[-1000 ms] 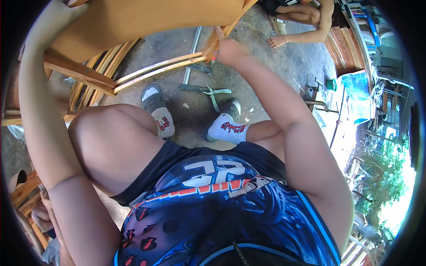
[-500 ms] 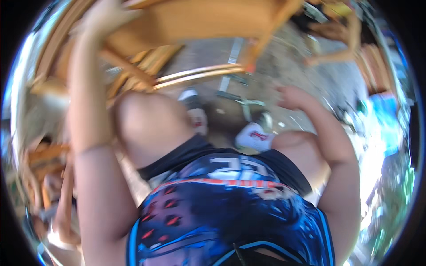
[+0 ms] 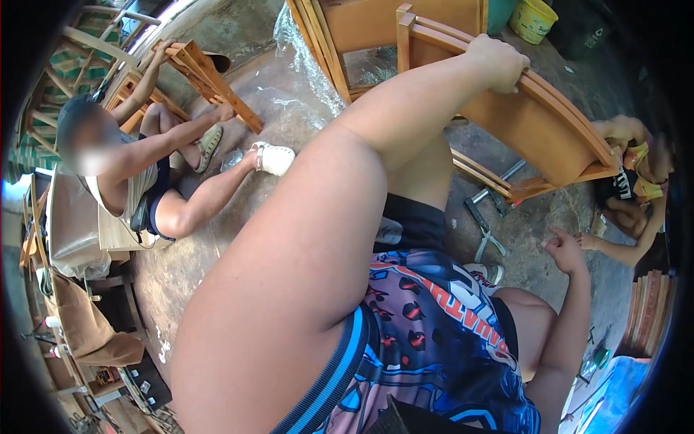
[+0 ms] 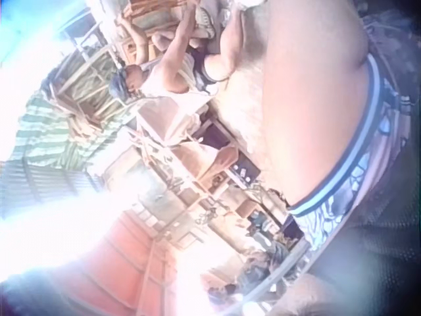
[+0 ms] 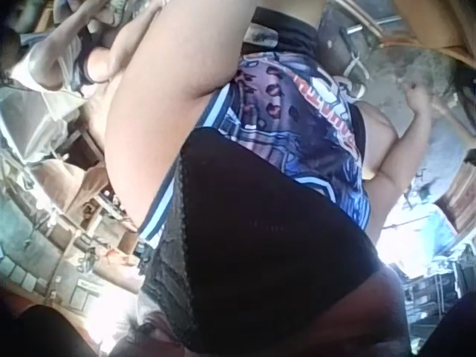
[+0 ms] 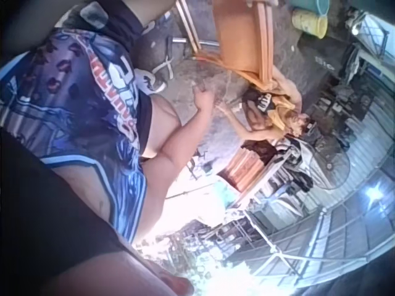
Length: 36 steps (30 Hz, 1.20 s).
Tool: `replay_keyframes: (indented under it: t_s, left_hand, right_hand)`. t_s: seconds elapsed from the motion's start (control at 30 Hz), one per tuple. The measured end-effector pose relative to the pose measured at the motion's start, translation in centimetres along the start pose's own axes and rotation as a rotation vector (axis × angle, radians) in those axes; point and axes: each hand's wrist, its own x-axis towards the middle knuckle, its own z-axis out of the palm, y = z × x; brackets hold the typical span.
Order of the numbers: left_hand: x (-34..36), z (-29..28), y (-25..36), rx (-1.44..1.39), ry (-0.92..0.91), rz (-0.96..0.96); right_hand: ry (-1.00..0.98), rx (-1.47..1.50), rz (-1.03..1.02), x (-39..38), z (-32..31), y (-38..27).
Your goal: Repairing and assembling wooden folding chairs using pliers and clamps.
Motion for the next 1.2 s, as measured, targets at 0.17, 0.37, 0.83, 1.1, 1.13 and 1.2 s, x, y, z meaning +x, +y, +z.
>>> replay_keyframes:
  t_s: [0.17, 0.37, 0.83, 1.1, 1.13, 1.2]
  left_hand:
    - [-2.8, -2.7, -0.8, 0.023, 0.064, -0.069]
    - [-8.5, -11.9, -0.7, 0.091, 0.113, -0.212]
    - [-30.1, -18.3, -6.9, 0.094, 0.017, -0.684]
    - [-40.8, -20.0, -8.3, -0.103, -0.294, -0.969]
    - [-43.0, -20.2, -9.1, -0.182, -0.253, -1.059]
    - [-44.8, -20.4, -9.5, -0.251, -0.210, -1.145]
  right_hand:
    - [0.068, 0.098, 0.049, -0.8, 0.5, 5.3]
    - [0.072, 0.077, 0.244, -4.1, -1.0, 5.7]
    - [0.104, 0.111, 0.180, -2.9, -0.8, 6.3]
    - [0.072, 0.155, 0.172, -1.1, -0.4, 7.4]
    - [0.058, 0.165, 0.148, -1.0, -0.7, 6.3]
    - [0.044, 0.184, 0.123, -0.4, -0.5, 5.6]
